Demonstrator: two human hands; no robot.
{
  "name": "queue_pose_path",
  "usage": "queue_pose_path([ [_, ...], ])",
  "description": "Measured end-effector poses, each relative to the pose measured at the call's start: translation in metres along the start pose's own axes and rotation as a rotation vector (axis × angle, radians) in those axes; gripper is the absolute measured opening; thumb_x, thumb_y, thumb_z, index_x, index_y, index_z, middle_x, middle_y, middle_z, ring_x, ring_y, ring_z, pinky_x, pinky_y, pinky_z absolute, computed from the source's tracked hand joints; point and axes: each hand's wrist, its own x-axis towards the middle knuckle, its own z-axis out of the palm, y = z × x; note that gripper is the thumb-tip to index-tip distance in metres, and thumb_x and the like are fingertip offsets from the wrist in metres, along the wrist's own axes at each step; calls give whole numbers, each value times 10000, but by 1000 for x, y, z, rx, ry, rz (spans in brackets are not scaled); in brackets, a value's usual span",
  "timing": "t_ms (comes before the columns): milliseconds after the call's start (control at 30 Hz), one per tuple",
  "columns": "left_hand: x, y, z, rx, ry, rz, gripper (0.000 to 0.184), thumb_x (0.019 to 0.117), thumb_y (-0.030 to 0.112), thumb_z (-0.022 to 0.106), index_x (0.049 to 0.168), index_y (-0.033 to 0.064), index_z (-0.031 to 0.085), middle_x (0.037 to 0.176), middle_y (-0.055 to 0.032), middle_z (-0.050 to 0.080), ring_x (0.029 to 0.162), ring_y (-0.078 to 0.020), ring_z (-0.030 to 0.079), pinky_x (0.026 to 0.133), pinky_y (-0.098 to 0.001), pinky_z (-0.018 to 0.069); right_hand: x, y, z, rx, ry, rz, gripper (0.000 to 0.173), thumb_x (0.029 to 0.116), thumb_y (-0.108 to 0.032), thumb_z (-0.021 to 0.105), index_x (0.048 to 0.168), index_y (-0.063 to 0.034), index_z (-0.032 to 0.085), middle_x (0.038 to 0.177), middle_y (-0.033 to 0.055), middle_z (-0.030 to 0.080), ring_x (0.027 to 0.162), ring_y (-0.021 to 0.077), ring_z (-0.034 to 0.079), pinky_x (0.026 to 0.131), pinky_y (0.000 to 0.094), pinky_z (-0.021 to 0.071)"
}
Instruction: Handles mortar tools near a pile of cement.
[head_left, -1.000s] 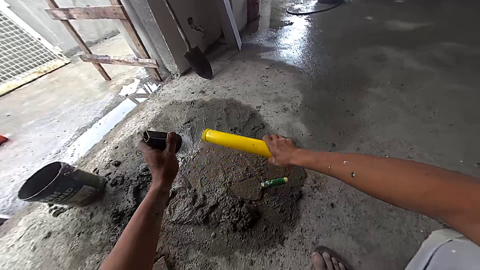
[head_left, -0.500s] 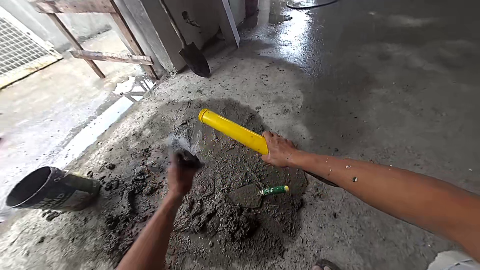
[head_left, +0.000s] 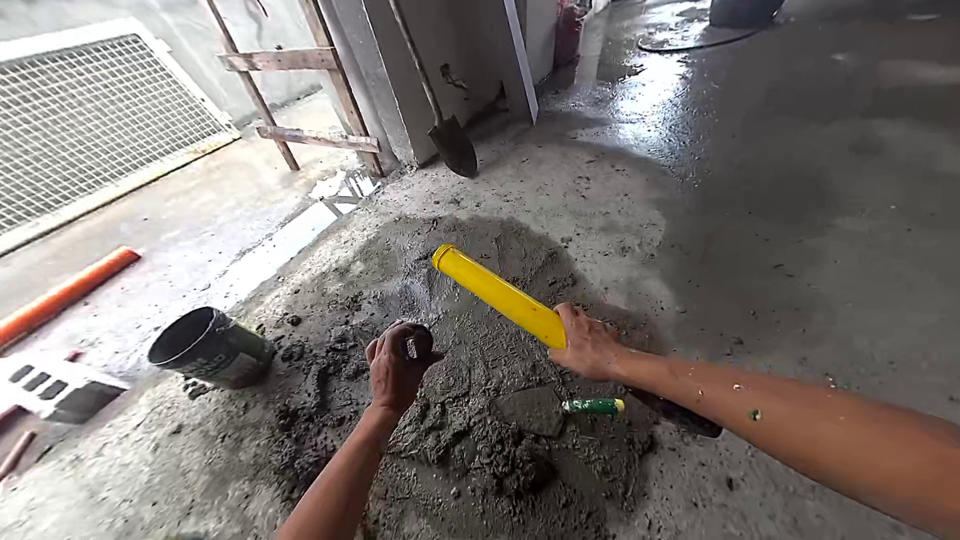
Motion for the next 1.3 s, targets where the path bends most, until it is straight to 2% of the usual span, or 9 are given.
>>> queue_pose_path([
  [100,-1,13,-19,-8,-68,-99,767,686,496,922,1247,91,592,1211,-87,673,1146,-269,627,1058,-568,435,-8,-11,-5,-5,-21,-11,733,807,-433,782,1407,-125,494,1280,150,627,1062,333,681,831,573,573],
  [200,-32,5,-29,22,-744,-317,825,669,523,905,1297,107,568,1035,-136,712,962,-328,700,877,-606,563,-23,-18,-11,-46,-135,1,725,808,-441,779,1402,-142,490,1284,154,624,1076,345,676,846,589,566],
  [300,-80,-7,-25,32,-1307,-354,997,655,562,909,1432,104,484,1188,-188,674,1096,-355,662,969,-603,517,-37,-15,-11,-50,-135,-12,674,775,-411,807,1338,-150,543,1232,120,648,1046,314,681,840,580,566],
  [533,-178,33,-29,27,-1493,-276,1118,635,603,907,1491,94,398,1224,-239,656,1113,-421,652,959,-664,503,-81,-18,26,320,-205,-69,742,782,-526,826,1333,-139,514,965,89,702,862,255,715,773,531,606],
  [667,-123,75,-49,-531,-1112,-579,1131,791,674,736,1587,58,220,1429,-241,547,1255,-364,599,1035,-551,507,-108,-53,22,530,-242,-156,751,822,-525,778,1377,-101,501,1081,88,699,985,209,706,904,472,588],
  [767,-53,112,-70,-962,-722,-625,905,919,622,613,1563,87,270,1353,-196,613,1144,-318,668,923,-489,576,-126,-72,21,637,-218,-280,778,850,-517,765,1421,-91,453,1166,85,679,1056,177,693,949,424,585],
  [867,-14,145,-90,-1165,-506,-642,781,897,601,698,1453,120,436,1133,-179,706,956,-309,724,822,-479,618,-144,-89,21,722,-214,-347,800,845,-497,796,1440,-111,426,1188,63,672,1057,150,691,937,406,600],
  [1133,4,148,-102,-1020,-343,-689,618,869,474,789,1280,61,584,932,-177,719,782,-289,720,711,-462,622,-153,-96,4,845,-460,-404,885,871,-467,792,1547,-117,342,1160,73,704,998,169,723,921,402,612],
  [1300,13,184,-106,-1052,-340,-642,621,944,543,667,1344,85,548,988,-143,714,837,-260,711,753,-458,612,-140,-124,-41,941,-336,-246,638,786,-265,865,1310,-66,562,1003,108,733,846,220,740,782,428,639],
])
